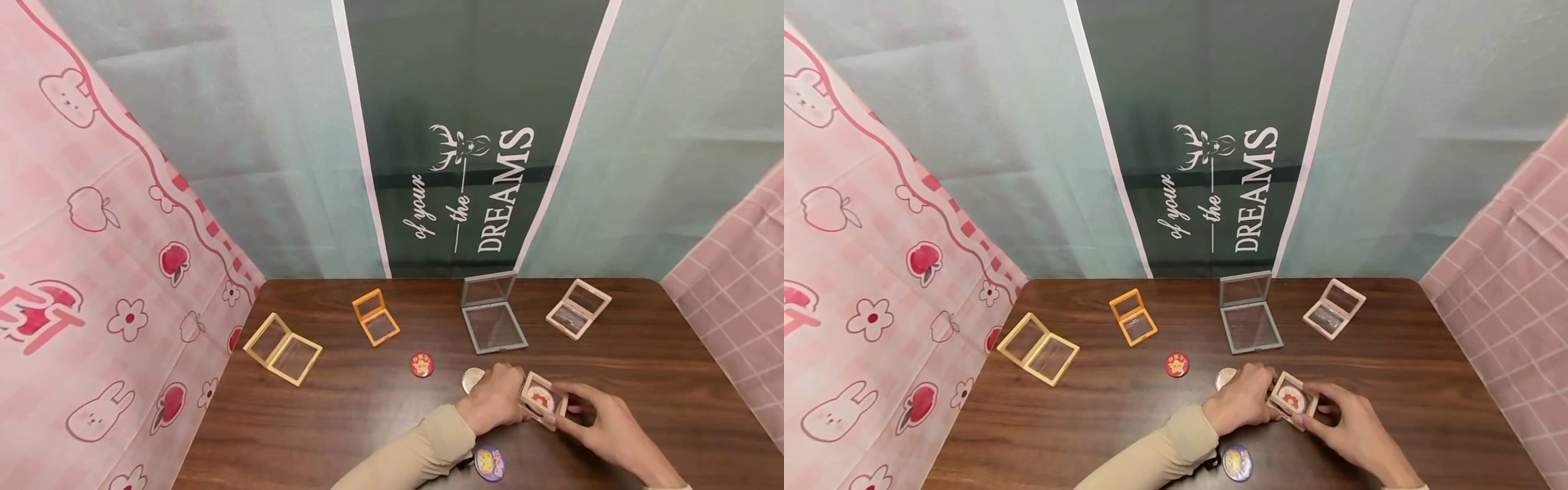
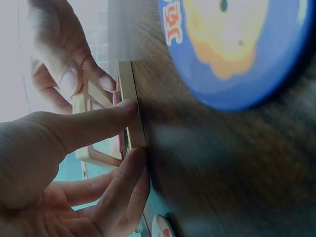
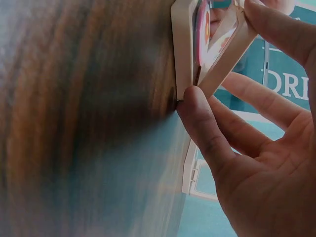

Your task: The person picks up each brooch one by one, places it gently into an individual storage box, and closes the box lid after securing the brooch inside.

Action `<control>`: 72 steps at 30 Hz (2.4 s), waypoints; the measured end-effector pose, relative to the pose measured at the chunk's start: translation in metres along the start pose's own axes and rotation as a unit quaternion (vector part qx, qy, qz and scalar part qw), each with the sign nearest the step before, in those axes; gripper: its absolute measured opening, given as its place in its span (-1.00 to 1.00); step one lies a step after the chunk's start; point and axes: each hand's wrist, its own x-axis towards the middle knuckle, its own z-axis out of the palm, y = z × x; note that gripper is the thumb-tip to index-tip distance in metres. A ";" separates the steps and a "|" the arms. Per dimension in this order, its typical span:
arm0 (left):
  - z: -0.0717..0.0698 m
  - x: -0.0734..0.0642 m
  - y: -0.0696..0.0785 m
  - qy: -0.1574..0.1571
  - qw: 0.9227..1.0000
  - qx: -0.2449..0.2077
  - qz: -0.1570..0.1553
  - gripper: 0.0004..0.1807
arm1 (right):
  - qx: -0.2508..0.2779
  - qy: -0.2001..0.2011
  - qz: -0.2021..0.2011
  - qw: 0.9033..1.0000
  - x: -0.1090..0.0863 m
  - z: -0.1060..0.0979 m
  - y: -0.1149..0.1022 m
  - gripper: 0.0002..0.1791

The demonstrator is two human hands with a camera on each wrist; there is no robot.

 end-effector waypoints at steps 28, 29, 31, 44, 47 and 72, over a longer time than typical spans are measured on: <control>-0.002 -0.007 0.002 -0.074 0.993 -0.085 -0.048 -0.72 | -0.050 -0.033 0.054 0.997 -0.005 -0.001 -0.008 -0.31; -0.003 -0.007 0.001 -0.076 0.992 -0.090 -0.049 -0.73 | -0.051 -0.033 0.055 0.997 -0.005 -0.001 -0.008 -0.31; -0.003 -0.006 0.000 -0.077 0.991 -0.102 -0.050 -0.71 | -0.052 -0.033 0.053 0.997 -0.005 -0.002 -0.008 -0.31; -0.002 -0.005 0.002 -0.072 0.990 -0.105 -0.052 -0.69 | -0.074 -0.028 0.056 0.995 -0.004 -0.003 -0.011 -0.32; -0.002 -0.005 0.002 -0.072 0.991 -0.098 -0.054 -0.69 | -0.076 -0.024 0.052 0.995 -0.004 -0.003 -0.011 -0.31; -0.004 -0.006 0.002 -0.081 0.994 -0.068 -0.031 -0.80 | -0.094 -0.006 -0.013 0.995 -0.003 0.001 -0.005 -0.23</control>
